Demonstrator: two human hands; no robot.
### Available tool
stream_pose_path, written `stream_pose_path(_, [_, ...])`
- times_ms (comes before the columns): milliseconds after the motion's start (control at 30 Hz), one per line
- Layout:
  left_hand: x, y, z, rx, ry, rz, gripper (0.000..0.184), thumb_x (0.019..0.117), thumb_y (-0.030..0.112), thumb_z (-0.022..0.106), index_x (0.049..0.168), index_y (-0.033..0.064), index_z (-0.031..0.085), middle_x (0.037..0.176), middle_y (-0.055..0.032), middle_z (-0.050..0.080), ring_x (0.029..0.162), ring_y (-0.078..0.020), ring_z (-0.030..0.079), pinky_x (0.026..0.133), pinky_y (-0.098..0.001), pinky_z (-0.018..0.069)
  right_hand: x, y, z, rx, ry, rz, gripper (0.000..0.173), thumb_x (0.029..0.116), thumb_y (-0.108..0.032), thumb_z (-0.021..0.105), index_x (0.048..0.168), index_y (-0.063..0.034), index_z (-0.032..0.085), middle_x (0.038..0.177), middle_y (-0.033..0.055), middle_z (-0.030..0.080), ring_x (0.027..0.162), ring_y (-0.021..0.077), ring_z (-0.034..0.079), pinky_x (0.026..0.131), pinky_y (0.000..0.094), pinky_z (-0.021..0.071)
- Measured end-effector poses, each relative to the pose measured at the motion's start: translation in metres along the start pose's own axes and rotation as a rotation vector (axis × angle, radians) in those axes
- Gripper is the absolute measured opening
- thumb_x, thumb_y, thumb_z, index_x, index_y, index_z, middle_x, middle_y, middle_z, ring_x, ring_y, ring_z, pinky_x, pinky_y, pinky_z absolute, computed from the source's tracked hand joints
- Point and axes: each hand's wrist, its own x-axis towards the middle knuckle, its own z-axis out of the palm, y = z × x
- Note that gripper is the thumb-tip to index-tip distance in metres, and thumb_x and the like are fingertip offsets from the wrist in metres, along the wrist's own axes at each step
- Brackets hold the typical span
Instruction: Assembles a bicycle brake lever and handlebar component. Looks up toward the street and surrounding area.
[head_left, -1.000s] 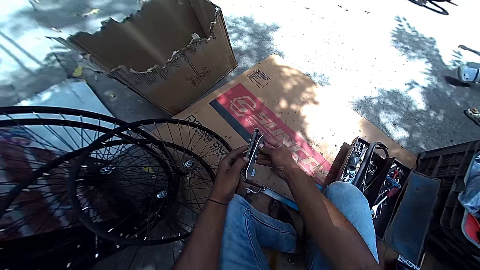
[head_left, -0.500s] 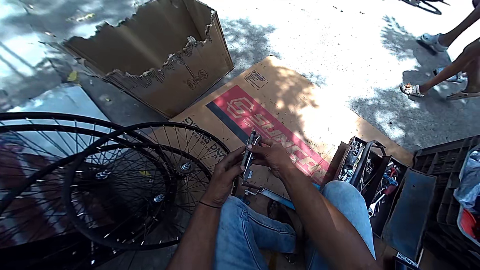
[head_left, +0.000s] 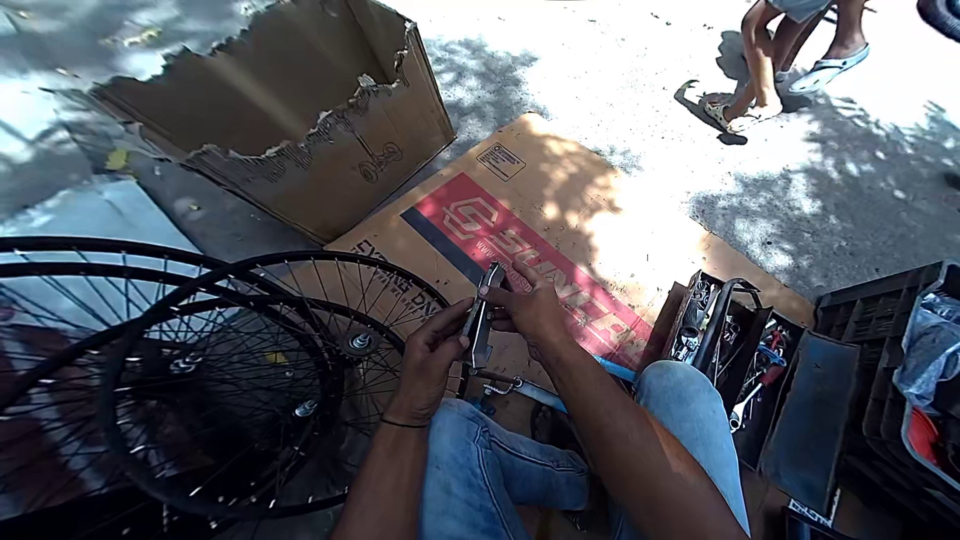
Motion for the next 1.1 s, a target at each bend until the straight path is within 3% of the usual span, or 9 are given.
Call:
stream_pose_path(100, [-0.001, 0.001, 0.000, -0.037, 0.000, -0.003, 0.054, 0.0902, 0.014, 0.056, 0.144, 0.0100, 0.059, 0.128, -0.0101, 0.068, 0.109, -0.0208, 0.068, 0.089, -0.0358, 0.0592, -0.006, 0.001, 0.003, 0.040, 0.041, -0.013, 0.082, 0.0829, -0.013, 0.087, 0.151, -0.0056, 0.041, 0.099, 0.0198, 0.073, 0.076, 0.0257, 0.074, 0.069, 0.0403, 0.0641])
stream_pose_path(233, [-0.010, 0.000, 0.004, -0.079, 0.035, -0.043, 0.051, 0.0911, 0.014, 0.059, 0.142, 0.0073, 0.060, 0.130, -0.0136, 0.068, 0.114, -0.0243, 0.067, 0.094, -0.0376, 0.0580, -0.016, 0.014, 0.002, 0.066, 0.049, -0.025, 0.044, 0.0880, -0.016, 0.082, 0.127, -0.0018, 0.067, 0.094, 0.0135, 0.074, 0.073, 0.0198, 0.071, 0.068, 0.0367, 0.0619])
stream_pose_path(367, [-0.017, 0.002, 0.004, -0.087, 0.043, -0.062, 0.053, 0.0899, 0.012, 0.057, 0.142, 0.0069, 0.060, 0.129, -0.0146, 0.068, 0.113, -0.0244, 0.067, 0.092, -0.0371, 0.0583, -0.021, 0.021, -0.003, 0.079, 0.001, -0.009, 0.052, 0.0902, -0.017, 0.081, 0.137, -0.0061, 0.061, 0.097, 0.0127, 0.074, 0.074, 0.0194, 0.071, 0.070, 0.0370, 0.0620])
stream_pose_path(433, [-0.021, 0.003, 0.004, -0.096, 0.044, -0.065, 0.053, 0.0898, 0.013, 0.058, 0.143, 0.0076, 0.059, 0.129, -0.0147, 0.068, 0.113, -0.0239, 0.067, 0.092, -0.0361, 0.0578, -0.031, 0.020, -0.005, 0.055, -0.023, -0.036, 0.041, 0.0918, -0.017, 0.078, 0.130, -0.0082, 0.066, 0.097, 0.0098, 0.074, 0.073, 0.0161, 0.069, 0.068, 0.0349, 0.0607])
stream_pose_path(500, [-0.022, 0.003, 0.004, -0.107, 0.044, -0.061, 0.054, 0.0900, 0.014, 0.059, 0.143, 0.0075, 0.059, 0.129, -0.0150, 0.068, 0.113, -0.0241, 0.067, 0.092, -0.0355, 0.0578, -0.031, 0.015, -0.004, 0.051, -0.032, -0.030, 0.035, 0.0927, -0.015, 0.077, 0.125, -0.0042, 0.068, 0.096, 0.0111, 0.074, 0.074, 0.0172, 0.070, 0.069, 0.0354, 0.0612])
stream_pose_path(600, [-0.022, 0.002, 0.005, -0.131, 0.045, -0.065, 0.054, 0.0909, 0.013, 0.058, 0.144, 0.0068, 0.057, 0.130, -0.0148, 0.068, 0.114, -0.0243, 0.067, 0.094, -0.0375, 0.0577, -0.024, 0.007, -0.003, 0.056, -0.029, 0.009, 0.037, 0.0913, -0.011, 0.078, 0.124, 0.0025, 0.067, 0.095, 0.0148, 0.074, 0.077, 0.0204, 0.072, 0.071, 0.0365, 0.0628])
stream_pose_path(933, [-0.024, 0.004, 0.008, -0.179, 0.046, -0.052, 0.058, 0.0899, 0.015, 0.057, 0.148, 0.0100, 0.054, 0.134, -0.0127, 0.065, 0.116, -0.0221, 0.066, 0.094, -0.0367, 0.0575, -0.021, -0.002, -0.002, -0.046, -0.068, -0.005, 0.035, 0.0909, -0.014, 0.079, 0.119, 0.0020, 0.068, 0.090, 0.0133, 0.074, 0.071, 0.0184, 0.071, 0.067, 0.0352, 0.0627])
stream_pose_path(1100, [-0.025, 0.002, 0.013, -0.125, -0.002, -0.058, 0.061, 0.0884, 0.015, 0.058, 0.149, 0.0112, 0.053, 0.136, -0.0122, 0.064, 0.120, -0.0239, 0.064, 0.097, -0.0382, 0.0554, -0.025, 0.004, -0.009, 0.033, -0.050, -0.026, 0.024, 0.0950, -0.010, 0.072, 0.115, 0.0023, 0.068, 0.091, 0.0146, 0.073, 0.073, 0.0211, 0.071, 0.069, 0.0385, 0.0632])
